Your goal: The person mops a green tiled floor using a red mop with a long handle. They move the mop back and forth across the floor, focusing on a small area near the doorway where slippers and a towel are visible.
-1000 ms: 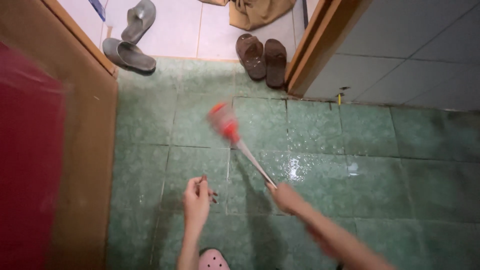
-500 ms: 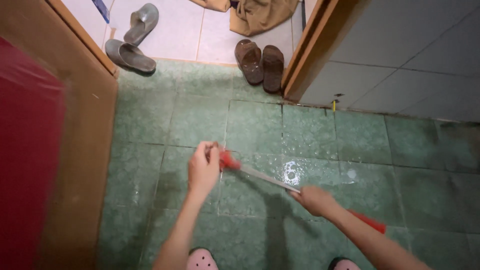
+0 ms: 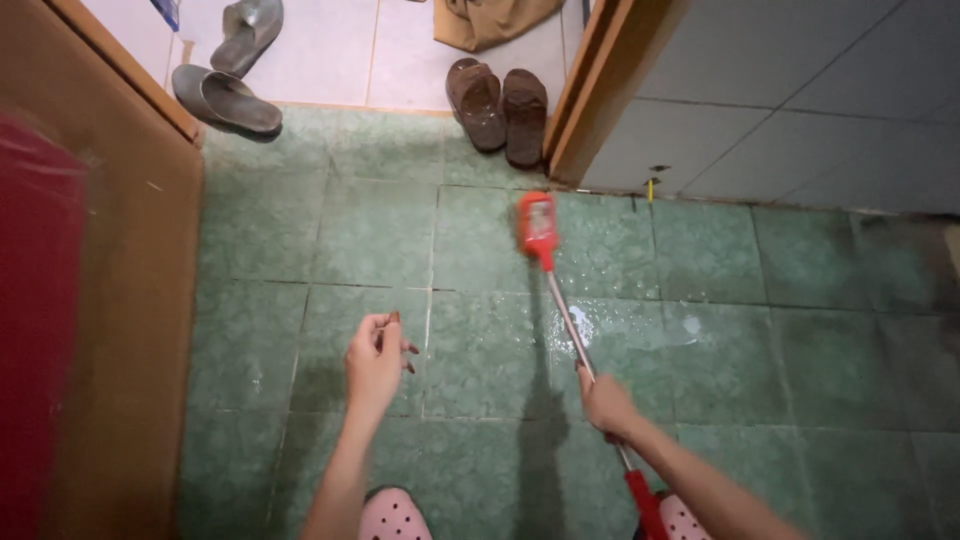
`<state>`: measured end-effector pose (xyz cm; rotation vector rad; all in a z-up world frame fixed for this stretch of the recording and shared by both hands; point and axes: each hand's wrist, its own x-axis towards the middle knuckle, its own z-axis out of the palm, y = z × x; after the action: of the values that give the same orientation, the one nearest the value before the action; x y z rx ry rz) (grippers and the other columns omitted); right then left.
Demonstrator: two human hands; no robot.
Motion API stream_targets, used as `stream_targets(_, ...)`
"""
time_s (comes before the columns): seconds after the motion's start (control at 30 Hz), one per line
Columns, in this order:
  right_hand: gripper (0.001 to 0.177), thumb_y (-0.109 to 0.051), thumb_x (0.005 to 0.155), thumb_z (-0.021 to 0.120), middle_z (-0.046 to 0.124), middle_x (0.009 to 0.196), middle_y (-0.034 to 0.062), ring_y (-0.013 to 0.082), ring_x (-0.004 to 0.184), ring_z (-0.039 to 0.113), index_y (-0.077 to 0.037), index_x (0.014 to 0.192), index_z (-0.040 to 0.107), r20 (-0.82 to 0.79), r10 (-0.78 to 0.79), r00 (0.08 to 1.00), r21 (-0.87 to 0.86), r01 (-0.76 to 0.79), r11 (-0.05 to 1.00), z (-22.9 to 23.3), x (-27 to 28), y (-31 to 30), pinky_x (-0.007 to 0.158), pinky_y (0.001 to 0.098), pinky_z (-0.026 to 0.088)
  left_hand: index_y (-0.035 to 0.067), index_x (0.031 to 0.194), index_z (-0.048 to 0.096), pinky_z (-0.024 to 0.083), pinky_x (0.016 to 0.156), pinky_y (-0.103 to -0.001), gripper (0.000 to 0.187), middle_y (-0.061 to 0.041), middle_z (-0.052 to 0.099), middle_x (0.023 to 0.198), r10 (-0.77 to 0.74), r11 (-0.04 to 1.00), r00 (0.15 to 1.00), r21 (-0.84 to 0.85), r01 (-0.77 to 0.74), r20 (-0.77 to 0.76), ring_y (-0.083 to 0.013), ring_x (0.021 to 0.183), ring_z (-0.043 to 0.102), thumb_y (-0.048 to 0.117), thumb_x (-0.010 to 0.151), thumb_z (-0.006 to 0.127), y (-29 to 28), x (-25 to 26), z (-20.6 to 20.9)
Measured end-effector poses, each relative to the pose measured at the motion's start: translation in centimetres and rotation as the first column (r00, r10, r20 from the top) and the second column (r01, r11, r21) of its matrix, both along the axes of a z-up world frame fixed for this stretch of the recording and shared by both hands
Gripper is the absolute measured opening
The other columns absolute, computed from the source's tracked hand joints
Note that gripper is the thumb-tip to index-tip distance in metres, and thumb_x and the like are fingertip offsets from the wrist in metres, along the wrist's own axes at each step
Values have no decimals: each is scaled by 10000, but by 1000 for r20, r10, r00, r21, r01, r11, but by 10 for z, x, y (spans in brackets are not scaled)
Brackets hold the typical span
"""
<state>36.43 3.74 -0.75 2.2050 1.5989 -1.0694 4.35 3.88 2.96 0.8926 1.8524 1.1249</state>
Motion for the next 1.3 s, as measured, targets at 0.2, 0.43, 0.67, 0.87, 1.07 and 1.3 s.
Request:
stream_targets(0.2,556,-494,961,382,692,1036,231,381,1025,670,-12,1028,651,90,451,888,-190,-430,883,44,34,8,876,466,535,126,747,691,479,546,-312,224,-58,645,572,-73,997,994,-41,69,-79,-203,519,606,255,898,588,-5,0,7)
stream_targets(0.43,671,-585,947,339,708,836,205,384,872,706,-11,894,681,-67,-2,998,-20,1,1000,-29,32,1,699,459,549,45,644,607,402,558,-356,373,-91,541,542,-62,997,995,-52,58,-81,-189,575,466,269,937,554,-8,-2,12)
stream_targets(0.67,585,-484,989,350,651,828,170,313,767,609,3,882,656,34,51,998,-68,-48,997,11,56,36,677,409,476,138,570,359,243,501,-318,469,32,298,540,-115,993,989,-40,111,-97,-126,541,296,336,943,562,-9,2,45)
stream_targets(0.87,511,-520,1019,303,567,703,-9,110,540,495,-129,851,586,66,293,954,-158,-280,947,18,81,24,470,234,444,159,608,269,179,509,-306,481,55,223,587,-130,990,989,37,132,-66,-83,550,232,326,979,525,-4,-1,60)
stream_targets(1.07,376,-381,994,315,604,764,42,152,578,515,-129,1147,548,-23,58,998,-123,-61,991,23,57,15,505,275,442,135,585,349,194,468,-309,458,43,240,512,-70,997,995,24,72,-76,-83,475,247,318,972,512,-10,-5,64)
stream_targets(1.3,474,-533,1024,279,558,777,-26,106,612,573,-123,977,512,57,715,697,-150,-702,696,-37,79,10,521,233,582,106,694,529,261,394,-264,395,-7,454,545,-144,984,989,-101,146,23,-114,424,357,302,1031,464,-9,-7,63)
